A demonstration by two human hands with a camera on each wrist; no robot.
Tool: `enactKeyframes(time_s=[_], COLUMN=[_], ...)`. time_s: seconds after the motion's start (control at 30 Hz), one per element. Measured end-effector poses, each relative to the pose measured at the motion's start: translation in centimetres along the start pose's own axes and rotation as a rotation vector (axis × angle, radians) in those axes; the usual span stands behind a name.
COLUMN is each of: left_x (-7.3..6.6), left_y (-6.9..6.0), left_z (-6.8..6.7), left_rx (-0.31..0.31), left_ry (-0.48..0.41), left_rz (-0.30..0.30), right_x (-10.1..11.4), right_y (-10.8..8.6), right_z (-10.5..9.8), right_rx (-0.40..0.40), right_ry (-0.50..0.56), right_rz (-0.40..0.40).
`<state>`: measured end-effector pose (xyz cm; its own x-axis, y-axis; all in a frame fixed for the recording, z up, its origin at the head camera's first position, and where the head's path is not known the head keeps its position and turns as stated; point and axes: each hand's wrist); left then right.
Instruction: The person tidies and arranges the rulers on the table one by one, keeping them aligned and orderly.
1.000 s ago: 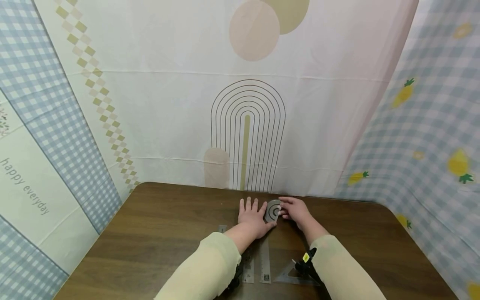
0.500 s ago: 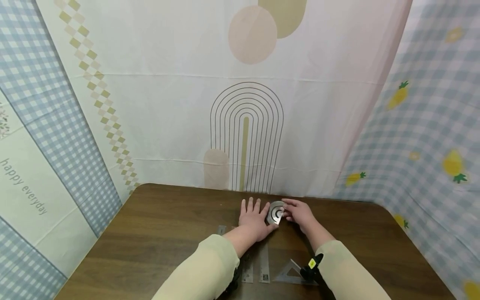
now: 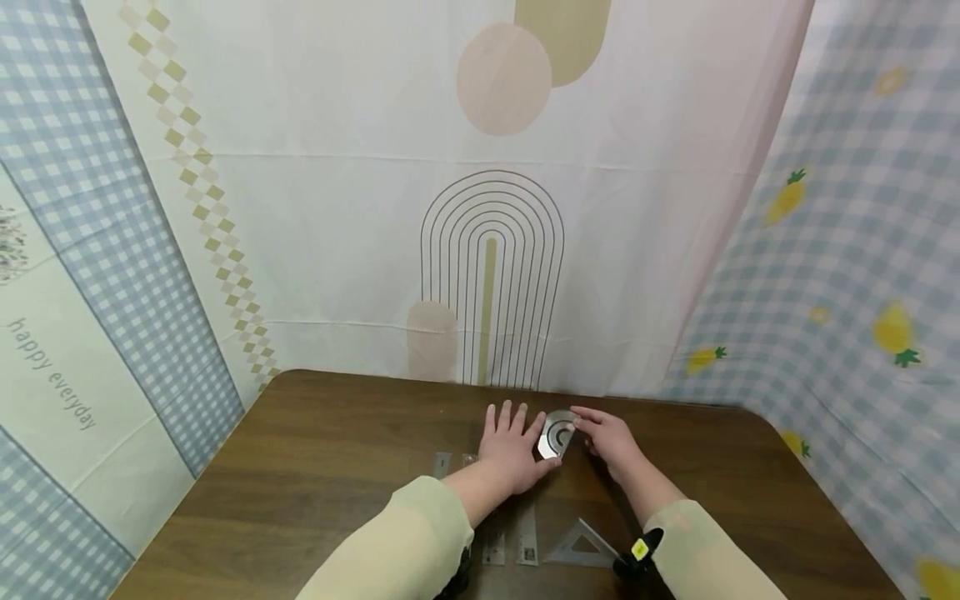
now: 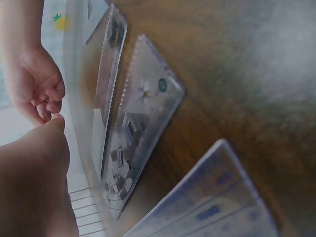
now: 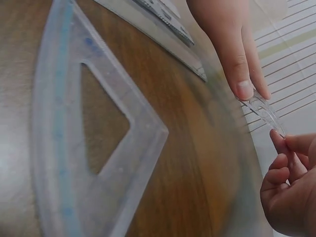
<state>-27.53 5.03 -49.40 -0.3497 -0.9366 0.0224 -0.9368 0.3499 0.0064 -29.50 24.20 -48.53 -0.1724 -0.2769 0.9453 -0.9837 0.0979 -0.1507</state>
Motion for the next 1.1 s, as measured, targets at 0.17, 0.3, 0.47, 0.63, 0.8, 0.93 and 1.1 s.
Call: enactKeyframes(time_s=[0.17,0.3,0.47,0.63,0.8,0.93,1.1], left_x=[-0.3,-0.6,-1.3,-2.1,-3.2,-4.3,-5.7], left_y=[-0.4,-0.6,-1.2,-1.8,-2.4,-3.0,-3.9], left_z=[0.2,0.4,0.4,0.4,0.5,0.2,-0.3], left_rx=[-0.016,-0.027,-0.018,-0.011,-0.001,0.036,0.078], left_ry=[-0.012,-0.005,-0.004,0.02,0.026,0.014,0.025], left_rz=[0.043,0.067,0.094,0.121,0.137,0.143,0.153], right_x=[-0.4,-0.6,-0.9,-1.4,-1.9,-2.5,-3.3], right_y=[-0.9,-1.6,-2.8,-4.1,-5.4,-6.5,-7.7], right_z=[-0.5,-1.0,-1.8,-2.7,-3.5,-4.3,-5.3], right_rx=[-0.004,0.016,0.038,0.037,0.031,0.013,0.002], right_ry=[0.03,0.073,0.139,0.156,0.168,0.167,0.163], right_rz=[0.011,0.014,0.047,0.071,0.085,0.102,0.131])
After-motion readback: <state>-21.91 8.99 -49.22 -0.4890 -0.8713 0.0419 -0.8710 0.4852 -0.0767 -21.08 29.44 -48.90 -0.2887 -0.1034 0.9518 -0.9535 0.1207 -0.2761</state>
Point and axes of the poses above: each hand's wrist, its own y-axis towards the middle knuckle, its own z-axis out of the palm, x = y × z, and after that the axes turned 1 degree about y, right-handed
